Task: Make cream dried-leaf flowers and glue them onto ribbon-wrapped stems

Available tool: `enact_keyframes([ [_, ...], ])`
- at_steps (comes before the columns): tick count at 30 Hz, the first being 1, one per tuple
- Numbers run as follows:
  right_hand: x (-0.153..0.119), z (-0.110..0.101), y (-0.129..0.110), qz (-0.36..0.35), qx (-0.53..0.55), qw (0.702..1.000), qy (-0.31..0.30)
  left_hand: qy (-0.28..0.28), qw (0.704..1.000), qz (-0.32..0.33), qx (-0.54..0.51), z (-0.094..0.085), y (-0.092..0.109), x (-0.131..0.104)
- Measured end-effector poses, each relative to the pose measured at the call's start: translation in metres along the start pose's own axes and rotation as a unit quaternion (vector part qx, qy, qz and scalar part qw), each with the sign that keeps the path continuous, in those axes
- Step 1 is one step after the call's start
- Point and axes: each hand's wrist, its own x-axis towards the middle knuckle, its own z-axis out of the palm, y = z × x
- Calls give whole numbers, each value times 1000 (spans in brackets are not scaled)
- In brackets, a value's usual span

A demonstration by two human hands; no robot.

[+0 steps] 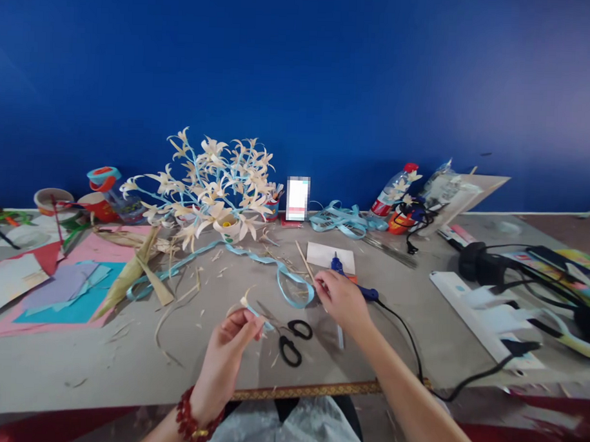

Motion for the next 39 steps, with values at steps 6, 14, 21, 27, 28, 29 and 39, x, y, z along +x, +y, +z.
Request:
enact_keyframes([
  [6, 54, 12, -2, 49, -52, 996, -55, -15, 999, 22, 30, 3, -3, -2],
  [14, 81, 10, -2, 82, -11, 996, -46, 14, 997, 43, 55, -8, 2, 0],
  [21, 58, -22, 10, 41, 135, 990, -17, 39, 998, 44, 24, -10, 7, 11],
  [27, -7, -58, 6, -101, 181, 978, -33, 47, 997, 54, 2, -9, 9, 14],
  [28, -18, -61, 4, -120, 164, 978, -40, 45, 998, 54, -1, -8, 9, 14],
  [29, -26, -62, 2, -138, 148, 978, -47, 42, 998, 54, -2, -8, 10, 14],
  [39, -49, -56, -17, -178, 76, 981, 26, 45, 997, 66, 24, -2, 3, 12],
])
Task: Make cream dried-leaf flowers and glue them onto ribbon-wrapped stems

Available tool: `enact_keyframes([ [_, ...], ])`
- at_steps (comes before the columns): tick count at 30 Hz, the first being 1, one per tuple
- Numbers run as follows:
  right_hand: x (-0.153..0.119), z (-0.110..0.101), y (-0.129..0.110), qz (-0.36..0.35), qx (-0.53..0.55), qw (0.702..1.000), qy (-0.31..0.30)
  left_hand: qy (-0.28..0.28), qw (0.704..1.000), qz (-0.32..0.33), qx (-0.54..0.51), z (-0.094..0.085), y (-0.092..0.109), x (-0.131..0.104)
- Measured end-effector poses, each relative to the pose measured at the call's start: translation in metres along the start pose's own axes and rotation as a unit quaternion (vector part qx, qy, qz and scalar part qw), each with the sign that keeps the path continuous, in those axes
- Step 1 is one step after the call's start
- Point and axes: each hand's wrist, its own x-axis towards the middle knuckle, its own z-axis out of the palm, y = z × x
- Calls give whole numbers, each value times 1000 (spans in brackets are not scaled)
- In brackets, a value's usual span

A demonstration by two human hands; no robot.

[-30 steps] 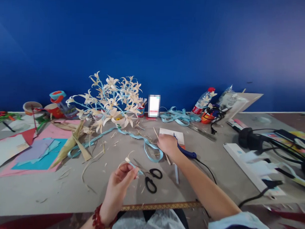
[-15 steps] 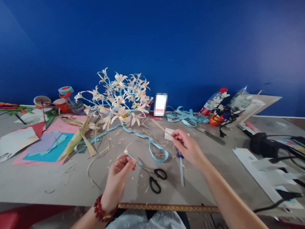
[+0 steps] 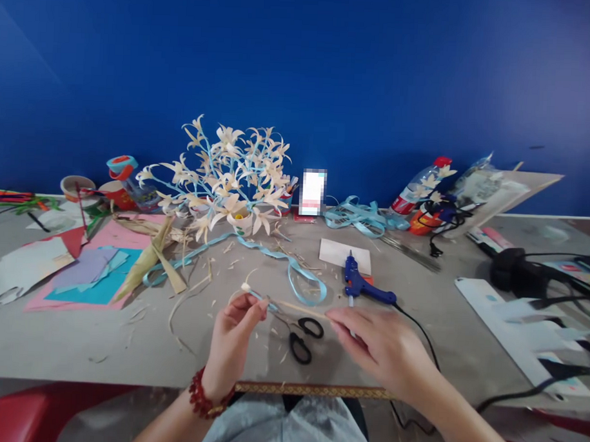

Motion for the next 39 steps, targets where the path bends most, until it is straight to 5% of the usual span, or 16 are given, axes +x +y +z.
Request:
enact_keyframes([
  [29, -1, -2, -12, 36, 103, 993, -51, 20, 999, 17, -38, -1, -2, -6],
  [39, -3, -5, -14, 23, 115, 993, -2, 8, 998, 12, -62, -3, -4, -4],
])
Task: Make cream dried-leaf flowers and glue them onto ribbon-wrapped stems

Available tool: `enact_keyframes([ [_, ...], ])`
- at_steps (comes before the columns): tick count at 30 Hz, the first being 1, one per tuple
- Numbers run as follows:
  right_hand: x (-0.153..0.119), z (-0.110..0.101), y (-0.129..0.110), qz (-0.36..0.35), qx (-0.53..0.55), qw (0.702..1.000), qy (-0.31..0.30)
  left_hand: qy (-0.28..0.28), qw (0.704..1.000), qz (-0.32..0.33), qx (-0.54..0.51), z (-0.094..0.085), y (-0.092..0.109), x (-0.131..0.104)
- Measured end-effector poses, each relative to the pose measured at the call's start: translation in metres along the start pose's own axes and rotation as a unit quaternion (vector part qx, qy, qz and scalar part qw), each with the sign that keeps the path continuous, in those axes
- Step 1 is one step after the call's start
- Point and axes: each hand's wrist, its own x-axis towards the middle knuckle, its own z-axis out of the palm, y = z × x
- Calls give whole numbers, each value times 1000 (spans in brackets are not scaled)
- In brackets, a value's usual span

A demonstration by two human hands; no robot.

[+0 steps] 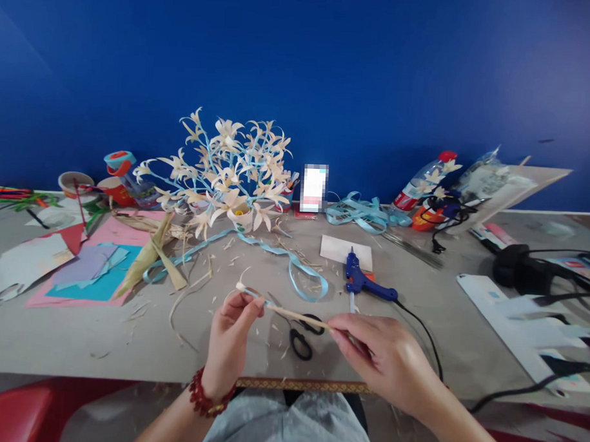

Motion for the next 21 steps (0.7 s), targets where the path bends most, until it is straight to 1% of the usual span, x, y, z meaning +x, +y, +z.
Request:
enact_keyframes([
  [4, -1, 1, 5, 16, -11, 1000, 20, 1, 1000, -1, 2, -1, 0, -1],
  [7, -3, 6, 8, 18, -32, 999, 12, 12, 1000, -4, -9, 0, 1, -1],
  [11, -4, 11, 7, 17, -24, 1000, -3, 12, 1000, -7, -16, 2, 1, -2],
  [21, -4, 5, 3, 11, -5, 1000, -12, 15, 1000, -7, -20, 2, 1, -4],
])
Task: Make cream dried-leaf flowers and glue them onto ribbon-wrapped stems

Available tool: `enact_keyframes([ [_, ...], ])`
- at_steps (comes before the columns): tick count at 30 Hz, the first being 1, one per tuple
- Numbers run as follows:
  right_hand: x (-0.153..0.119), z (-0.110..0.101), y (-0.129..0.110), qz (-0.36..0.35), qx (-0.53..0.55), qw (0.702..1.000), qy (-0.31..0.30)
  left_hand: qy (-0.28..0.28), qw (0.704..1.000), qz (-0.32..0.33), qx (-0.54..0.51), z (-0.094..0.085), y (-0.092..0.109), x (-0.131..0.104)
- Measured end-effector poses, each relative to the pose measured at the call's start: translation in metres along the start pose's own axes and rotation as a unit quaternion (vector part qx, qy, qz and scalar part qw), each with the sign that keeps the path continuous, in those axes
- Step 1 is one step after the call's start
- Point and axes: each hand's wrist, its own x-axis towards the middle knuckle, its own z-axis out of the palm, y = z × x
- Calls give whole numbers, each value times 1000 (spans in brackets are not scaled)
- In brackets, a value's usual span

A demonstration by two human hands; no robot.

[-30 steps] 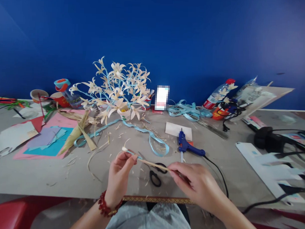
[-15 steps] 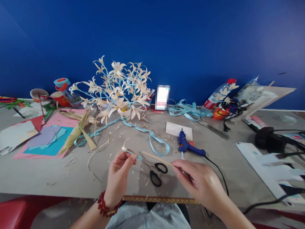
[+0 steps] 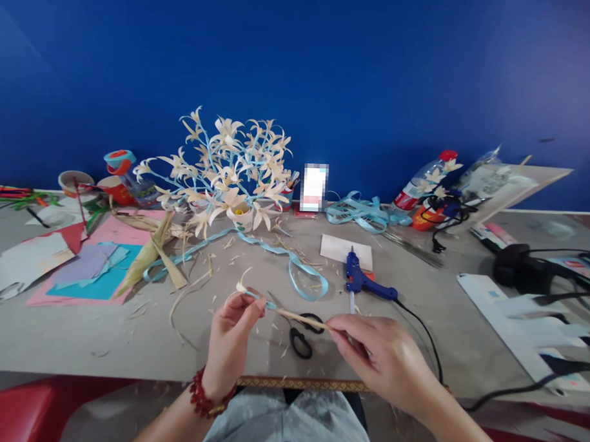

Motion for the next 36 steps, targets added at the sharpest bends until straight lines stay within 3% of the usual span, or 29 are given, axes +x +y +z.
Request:
enact_keyframes([
  [11, 0, 2, 6, 12, 43, 999, -18, 6, 1000, -6, -9, 2, 2, 0],
  [19, 3, 2, 11, 70, 127, 986, -79, 22, 1000, -6, 2, 4, 6, -2],
  [31, 1, 10, 15, 129, 235, 957, -111, -22, 997, 56, 45, -3, 1, -7],
  [36, -2, 10, 17, 132, 242, 955, -105, -8, 996, 64, 53, -2, 2, -7],
])
